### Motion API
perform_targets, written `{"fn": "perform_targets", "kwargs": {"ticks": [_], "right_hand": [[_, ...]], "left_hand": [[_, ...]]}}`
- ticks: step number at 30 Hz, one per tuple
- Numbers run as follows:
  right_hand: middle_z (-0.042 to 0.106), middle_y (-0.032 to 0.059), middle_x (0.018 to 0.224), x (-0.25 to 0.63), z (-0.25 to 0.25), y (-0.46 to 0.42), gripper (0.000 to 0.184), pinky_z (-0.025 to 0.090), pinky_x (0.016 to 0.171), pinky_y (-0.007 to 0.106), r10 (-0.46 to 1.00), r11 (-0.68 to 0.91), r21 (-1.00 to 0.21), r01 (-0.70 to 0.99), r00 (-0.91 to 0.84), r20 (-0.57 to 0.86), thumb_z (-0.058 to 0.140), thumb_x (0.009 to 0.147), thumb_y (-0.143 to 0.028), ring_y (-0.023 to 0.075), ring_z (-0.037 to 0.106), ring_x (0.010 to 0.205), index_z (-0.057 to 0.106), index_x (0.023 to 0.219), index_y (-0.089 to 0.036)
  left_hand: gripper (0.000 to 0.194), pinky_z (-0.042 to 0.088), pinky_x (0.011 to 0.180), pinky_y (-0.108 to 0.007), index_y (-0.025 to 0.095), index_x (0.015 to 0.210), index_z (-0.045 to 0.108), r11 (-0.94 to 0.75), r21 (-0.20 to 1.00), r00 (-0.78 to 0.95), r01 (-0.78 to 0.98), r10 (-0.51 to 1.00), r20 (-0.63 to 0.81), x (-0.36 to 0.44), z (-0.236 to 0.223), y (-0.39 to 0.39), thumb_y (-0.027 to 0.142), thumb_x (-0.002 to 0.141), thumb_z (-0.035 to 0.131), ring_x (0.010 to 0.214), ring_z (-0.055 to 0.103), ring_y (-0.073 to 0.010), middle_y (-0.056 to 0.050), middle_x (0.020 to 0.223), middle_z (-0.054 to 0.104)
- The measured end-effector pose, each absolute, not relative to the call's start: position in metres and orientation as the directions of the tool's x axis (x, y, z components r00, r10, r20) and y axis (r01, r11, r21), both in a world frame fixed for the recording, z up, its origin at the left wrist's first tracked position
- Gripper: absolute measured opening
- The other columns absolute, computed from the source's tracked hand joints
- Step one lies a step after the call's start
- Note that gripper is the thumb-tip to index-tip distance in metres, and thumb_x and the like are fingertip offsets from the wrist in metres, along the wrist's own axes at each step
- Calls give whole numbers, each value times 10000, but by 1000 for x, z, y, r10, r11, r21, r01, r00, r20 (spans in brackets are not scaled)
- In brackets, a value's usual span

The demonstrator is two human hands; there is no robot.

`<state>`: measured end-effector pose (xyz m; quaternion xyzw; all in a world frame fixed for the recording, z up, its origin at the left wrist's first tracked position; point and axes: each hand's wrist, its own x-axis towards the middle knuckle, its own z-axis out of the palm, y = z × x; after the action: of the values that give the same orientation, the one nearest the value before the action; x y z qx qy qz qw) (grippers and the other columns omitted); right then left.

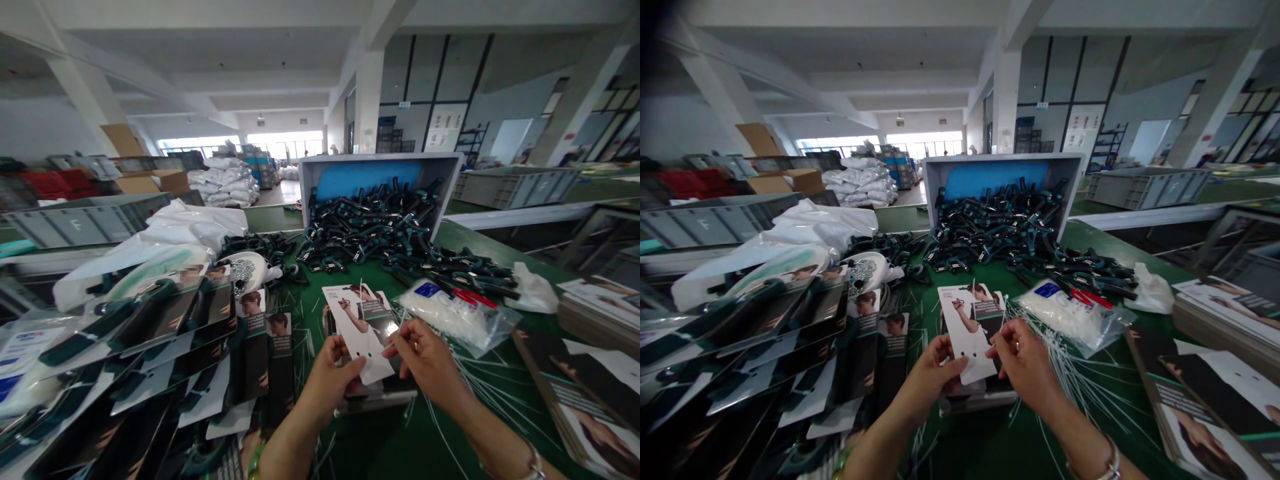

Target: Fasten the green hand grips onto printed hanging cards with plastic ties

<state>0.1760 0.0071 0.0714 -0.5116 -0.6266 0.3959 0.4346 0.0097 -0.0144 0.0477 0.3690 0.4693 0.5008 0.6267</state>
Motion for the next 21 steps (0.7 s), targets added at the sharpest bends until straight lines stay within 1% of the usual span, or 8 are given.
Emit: {"fn": "perform_targets", "kwargs": {"ticks": [3, 8, 13, 17, 19, 21], "right_hand": [[637, 2, 664, 176, 69, 5, 231, 412, 364, 203, 979, 188, -920, 344, -138, 148, 468, 814, -434, 84, 519, 383, 406, 774, -215], [637, 2, 669, 178, 67, 5, 183, 450, 397, 217, 962, 230, -896, 380, -226, 151, 455, 827, -394, 123, 589, 481, 411, 783, -223], [631, 13, 690, 183, 75, 5, 108, 480, 486, 259, 917, 381, -792, 477, -305, 257, 441, 837, -328, 162, 630, 596, 425, 811, -224], [631, 11, 698, 181, 75, 6, 74, 477, 548, 274, 882, 452, -752, 481, -365, 297, 425, 849, -295, 161, 623, 615, 430, 826, -225], [622, 17, 717, 177, 70, 7, 81, 471, 560, 271, 881, 463, -750, 473, -341, 329, 430, 847, -296, 160, 610, 630, 448, 828, -219], [605, 28, 751, 174, 62, 8, 105, 464, 565, 267, 889, 457, -757, 467, -279, 364, 431, 846, -301, 162, 595, 663, 473, 813, -211]], "left_hand": [[444, 391, 383, -175, 155, 888, 469, 204, 939, 40, -277, 979, -200, 11, 49, -15, 339, 586, 737, 431, 485, -42, -26, 848, 591], [497, 389, 385, -180, 156, 939, 470, 203, 941, 36, -270, 979, -201, 11, 48, -13, 360, 574, 739, 422, 478, -37, -29, 865, 591], [466, 383, 384, -175, 155, 931, 485, 199, 946, 19, -256, 980, -200, 9, 49, -13, 343, 583, 730, 478, 507, -56, -47, 913, 592], [468, 397, 394, -170, 159, 938, 487, 197, 946, 37, -256, 980, -194, 10, 52, -15, 344, 587, 735, 501, 517, -63, -40, 905, 592], [473, 404, 399, -161, 168, 971, 482, 228, 922, 69, -312, 974, -217, 10, 54, -15, 342, 606, 727, 498, 522, -61, -28, 872, 594], [452, 425, 424, -157, 178, 1021, 475, 305, 855, 160, -420, 952, -261, 9, 56, -16, 340, 657, 688, 521, 557, -72, -30, 860, 602]]}}
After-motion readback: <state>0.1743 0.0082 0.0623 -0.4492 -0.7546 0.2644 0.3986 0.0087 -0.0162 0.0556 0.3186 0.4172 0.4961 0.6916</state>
